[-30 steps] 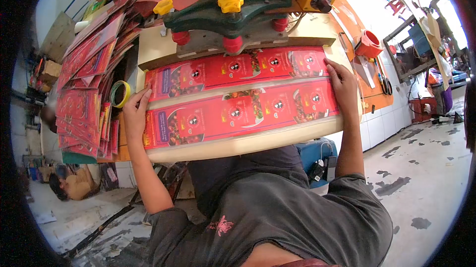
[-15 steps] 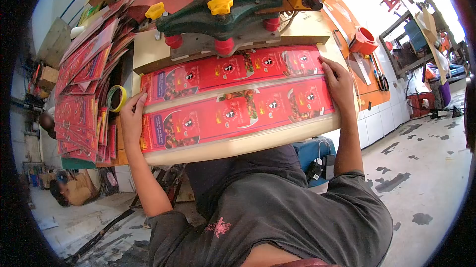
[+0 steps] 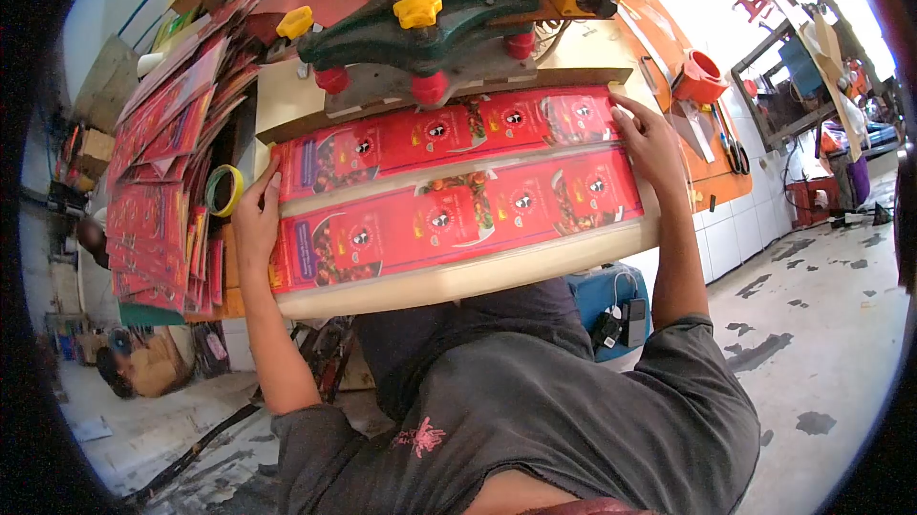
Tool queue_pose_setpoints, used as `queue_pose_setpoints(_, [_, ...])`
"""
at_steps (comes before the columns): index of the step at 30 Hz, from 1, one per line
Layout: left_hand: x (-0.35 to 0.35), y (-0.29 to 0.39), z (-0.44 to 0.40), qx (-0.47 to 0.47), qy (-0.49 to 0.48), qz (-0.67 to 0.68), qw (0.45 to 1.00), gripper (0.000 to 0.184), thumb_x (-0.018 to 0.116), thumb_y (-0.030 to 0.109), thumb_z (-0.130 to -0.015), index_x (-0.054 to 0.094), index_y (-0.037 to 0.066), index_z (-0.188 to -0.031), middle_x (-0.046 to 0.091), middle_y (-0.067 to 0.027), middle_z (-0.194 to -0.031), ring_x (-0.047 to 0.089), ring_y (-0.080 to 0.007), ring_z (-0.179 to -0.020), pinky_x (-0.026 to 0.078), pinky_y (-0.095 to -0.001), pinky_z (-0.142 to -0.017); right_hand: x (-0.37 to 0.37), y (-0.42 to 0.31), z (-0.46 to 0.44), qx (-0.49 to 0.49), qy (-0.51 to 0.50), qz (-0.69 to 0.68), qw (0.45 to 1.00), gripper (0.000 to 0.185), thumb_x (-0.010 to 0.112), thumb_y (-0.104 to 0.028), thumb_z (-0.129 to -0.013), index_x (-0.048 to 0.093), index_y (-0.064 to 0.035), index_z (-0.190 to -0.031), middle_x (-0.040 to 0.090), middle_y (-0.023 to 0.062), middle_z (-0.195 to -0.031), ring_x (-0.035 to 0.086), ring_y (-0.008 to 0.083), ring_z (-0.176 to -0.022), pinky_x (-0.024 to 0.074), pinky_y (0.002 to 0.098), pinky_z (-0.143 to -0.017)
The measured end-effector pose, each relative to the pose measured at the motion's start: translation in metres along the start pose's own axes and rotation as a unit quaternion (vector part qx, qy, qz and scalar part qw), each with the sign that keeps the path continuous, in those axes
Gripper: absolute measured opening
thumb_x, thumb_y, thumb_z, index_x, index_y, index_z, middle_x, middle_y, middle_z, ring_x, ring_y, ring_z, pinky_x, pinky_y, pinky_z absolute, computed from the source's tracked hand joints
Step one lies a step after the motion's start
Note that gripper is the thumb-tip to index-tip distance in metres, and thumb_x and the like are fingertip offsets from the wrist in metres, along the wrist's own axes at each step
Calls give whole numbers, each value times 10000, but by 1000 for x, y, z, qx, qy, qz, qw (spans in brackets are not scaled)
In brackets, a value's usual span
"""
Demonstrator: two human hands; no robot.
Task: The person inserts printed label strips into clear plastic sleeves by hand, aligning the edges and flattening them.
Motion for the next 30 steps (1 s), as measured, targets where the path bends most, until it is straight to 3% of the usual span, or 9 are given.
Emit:
queue_pose_setpoints(2, [2,-4,-1,12,9,-8,1000,409,527,308,-1042,624,46,-1341,686,-246,-1192,685,-279,-1080,480,-338,-937,1,-1,-3,8,2,97,995,369,630,-418,-956,721,-200,-1239,650,118,-677,671,247,-683,500,409,-669])
queue_pose_setpoints(5, [-1,1,1,15,17,-16,1000,413,531,318,-1040,625,46,-1336,679,-253,-1193,690,-288,-1068,484,-344,-928,3,-8,-1,21,7,129,991,354,624,-449,-954,727,-244,-1224,660,122,-692,672,304,-696,509,427,-682])
queue_pose_setpoints(9, [2,-9,-2,8,9,-3,1000,420,538,331,-1038,628,42,-1329,673,-255,-1197,690,-286,-1065,485,-347,-927,8,-6,1,17,25,133,991,335,623,-445,-954,737,-250,-1203,667,132,-708,678,314,-709,512,431,-687])
queue_pose_setpoints(12, [0,-3,-1,-3,5,-10,1000,420,548,334,-1035,629,46,-1330,676,-244,-1211,685,-280,-1095,482,-343,-941,9,-6,1,24,36,108,993,329,626,-441,-952,745,-247,-1189,665,130,-707,682,308,-718,510,435,-684])
queue_pose_setpoints(14, [1,-5,-1,-5,3,3,1000,414,551,328,-1035,629,49,-1332,675,-235,-1226,679,-274,-1116,478,-336,-953,11,-3,0,3,55,131,990,340,631,-406,-961,743,-202,-1209,533,74,-599,535,173,-565,419,367,-581])
queue_pose_setpoints(21, [0,-1,1,5,12,24,1000,395,555,286,-1037,621,43,-1341,653,-208,-1300,644,-253,-1200,452,-314,-1009,11,-8,2,23,62,69,995,309,664,-321,-958,747,-146,-1199,577,41,-632,504,102,-592,397,310,-575])
queue_pose_setpoints(26, [1,-5,0,2,20,44,999,403,563,283,-1034,620,33,-1344,669,-189,-1294,643,-209,-1173,451,-308,-1006,14,-12,3,-33,92,-127,987,279,655,-194,-984,728,-36,-1202,474,-53,-659,399,47,-624,305,248,-559])
queue_pose_setpoints(30, [0,-3,1,-11,25,78,997,398,586,277,-1025,635,38,-1340,702,-159,-1252,631,-142,-1104,453,-286,-984,8,-13,6,-29,82,-143,986,275,659,-179,-981,723,-39,-1210,406,-71,-665,359,37,-620,272,244,-555])
Point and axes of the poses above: each hand's wrist, its own z-axis away from the middle knuckle, its own x-axis out of the palm, y = z × x, the point moved 1 cm from there along -z, towards the middle knuckle
